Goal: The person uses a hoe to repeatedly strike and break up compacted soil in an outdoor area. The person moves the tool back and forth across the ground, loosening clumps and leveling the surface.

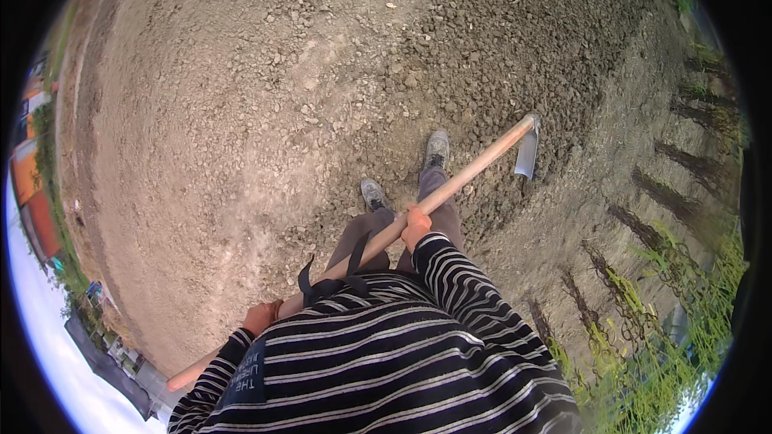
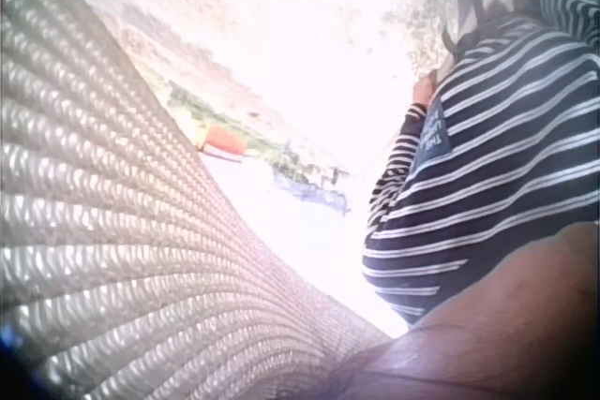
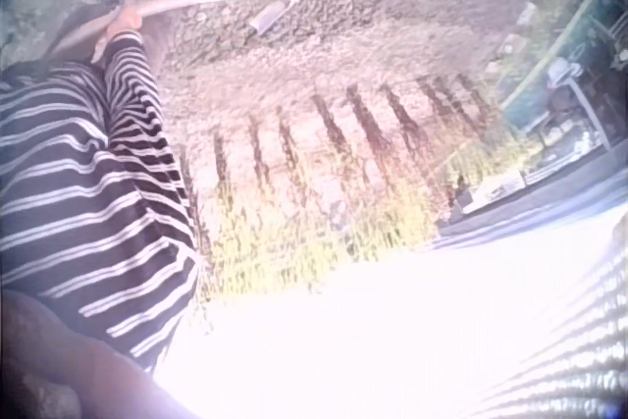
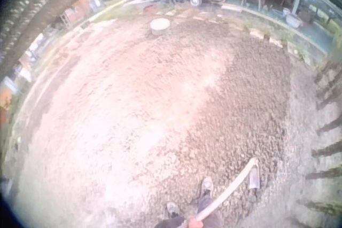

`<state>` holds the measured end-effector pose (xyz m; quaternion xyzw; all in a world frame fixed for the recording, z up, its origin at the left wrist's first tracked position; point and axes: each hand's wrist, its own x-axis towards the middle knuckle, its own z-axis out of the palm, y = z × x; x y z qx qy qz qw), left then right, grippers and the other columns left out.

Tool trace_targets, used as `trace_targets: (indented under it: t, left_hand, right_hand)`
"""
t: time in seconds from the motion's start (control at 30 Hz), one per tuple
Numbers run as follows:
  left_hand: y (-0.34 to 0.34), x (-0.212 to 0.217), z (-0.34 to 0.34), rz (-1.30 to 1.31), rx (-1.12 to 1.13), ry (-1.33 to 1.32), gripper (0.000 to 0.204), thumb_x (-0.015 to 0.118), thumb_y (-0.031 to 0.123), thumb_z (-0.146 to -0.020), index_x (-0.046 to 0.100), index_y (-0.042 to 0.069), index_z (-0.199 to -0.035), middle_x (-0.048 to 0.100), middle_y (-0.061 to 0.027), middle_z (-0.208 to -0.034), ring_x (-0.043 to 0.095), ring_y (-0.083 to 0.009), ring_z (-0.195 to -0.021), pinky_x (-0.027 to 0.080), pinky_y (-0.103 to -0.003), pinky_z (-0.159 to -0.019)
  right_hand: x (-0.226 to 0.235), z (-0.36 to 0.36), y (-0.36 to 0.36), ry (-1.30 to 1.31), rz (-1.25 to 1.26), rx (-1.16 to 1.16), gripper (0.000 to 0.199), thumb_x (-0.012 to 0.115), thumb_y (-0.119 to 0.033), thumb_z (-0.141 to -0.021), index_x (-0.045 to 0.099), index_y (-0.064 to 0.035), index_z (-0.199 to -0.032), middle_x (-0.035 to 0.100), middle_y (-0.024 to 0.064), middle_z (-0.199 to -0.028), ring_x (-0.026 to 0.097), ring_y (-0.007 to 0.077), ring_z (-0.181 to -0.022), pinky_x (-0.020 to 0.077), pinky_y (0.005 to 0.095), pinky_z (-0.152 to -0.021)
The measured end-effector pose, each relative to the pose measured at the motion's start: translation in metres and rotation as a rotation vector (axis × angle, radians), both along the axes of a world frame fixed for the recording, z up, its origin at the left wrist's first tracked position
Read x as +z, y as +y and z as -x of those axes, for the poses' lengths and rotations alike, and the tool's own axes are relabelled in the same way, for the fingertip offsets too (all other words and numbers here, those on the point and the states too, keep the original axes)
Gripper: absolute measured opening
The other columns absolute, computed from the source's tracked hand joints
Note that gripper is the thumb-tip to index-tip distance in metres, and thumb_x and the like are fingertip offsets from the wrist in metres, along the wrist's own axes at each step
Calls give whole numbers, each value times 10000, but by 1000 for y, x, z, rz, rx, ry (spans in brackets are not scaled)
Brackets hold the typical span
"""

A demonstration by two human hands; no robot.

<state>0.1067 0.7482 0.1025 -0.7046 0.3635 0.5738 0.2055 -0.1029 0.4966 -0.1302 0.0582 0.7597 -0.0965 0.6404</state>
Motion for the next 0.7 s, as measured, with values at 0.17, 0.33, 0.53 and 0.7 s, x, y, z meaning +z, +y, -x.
trace_targets:
  t: [0.17,0.33,0.53,0.7]
  left_hand:
    - [-2,-17,7,127,-229,-166,255,531,320,-725,450,104,-834,569,-125,-596,583,-291,-554,451,-413,-492]
    - [-23,-51,-3,288,-104,-85,317,621,238,-619,486,149,-892,585,-131,-668,574,-327,-677,449,-427,-587]
    - [-18,-19,-37,88,42,-21,314,620,246,-604,520,122,-875,589,-147,-709,568,-338,-721,451,-408,-623]
    - [-17,31,-58,50,-206,-162,297,610,287,-634,509,101,-842,576,-151,-633,579,-314,-621,455,-405,-577]
  right_hand:
    - [14,35,-1,-196,85,-407,229,600,-170,-695,447,-98,-849,418,30,-606,420,176,-506,409,327,-495]
    - [57,49,-30,-100,386,-406,193,625,-136,-690,457,-82,-767,442,28,-571,457,161,-481,409,317,-443]
    - [45,-2,9,191,469,-187,285,649,-149,-681,442,-16,-825,494,61,-631,514,200,-546,448,322,-524]
    - [-2,-36,27,-32,165,-63,434,628,-169,-692,425,62,-998,535,159,-850,558,251,-683,456,359,-554]
